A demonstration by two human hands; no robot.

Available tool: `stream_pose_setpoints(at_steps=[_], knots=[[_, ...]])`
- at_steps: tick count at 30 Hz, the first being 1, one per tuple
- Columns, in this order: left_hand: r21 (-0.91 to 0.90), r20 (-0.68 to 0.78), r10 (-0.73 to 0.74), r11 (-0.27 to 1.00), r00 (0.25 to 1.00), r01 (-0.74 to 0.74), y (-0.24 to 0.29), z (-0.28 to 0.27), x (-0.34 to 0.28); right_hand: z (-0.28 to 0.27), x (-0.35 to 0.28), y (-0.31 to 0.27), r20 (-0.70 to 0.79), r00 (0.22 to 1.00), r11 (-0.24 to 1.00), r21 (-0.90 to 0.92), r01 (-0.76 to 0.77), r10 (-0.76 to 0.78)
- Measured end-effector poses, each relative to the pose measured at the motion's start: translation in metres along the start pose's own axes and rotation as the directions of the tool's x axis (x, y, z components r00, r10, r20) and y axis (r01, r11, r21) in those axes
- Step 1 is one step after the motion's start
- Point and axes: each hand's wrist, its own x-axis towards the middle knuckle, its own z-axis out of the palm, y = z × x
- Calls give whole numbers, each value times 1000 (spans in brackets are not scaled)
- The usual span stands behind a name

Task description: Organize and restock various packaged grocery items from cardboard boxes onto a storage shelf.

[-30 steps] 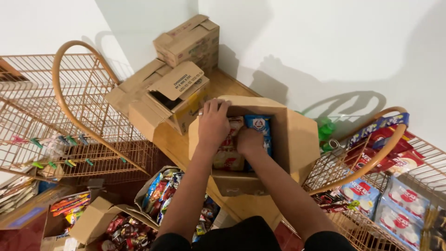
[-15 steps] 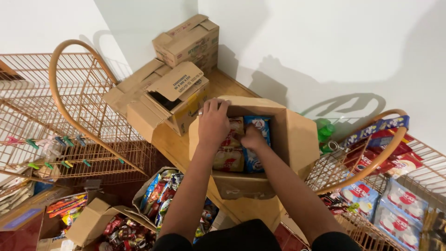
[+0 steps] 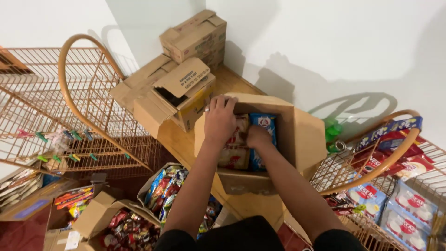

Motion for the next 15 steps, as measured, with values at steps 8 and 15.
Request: stream_pose_setpoints(at_steps=[8,15], knots=[[18,-31,6,1000,999,-6,-5,6,-2,17,24,35,-180,953,882,367,295,-244],[-105,-43,-33,994,999,28,-1,-4,5,-40,-46,17,37,938,306,949,75,-344]])
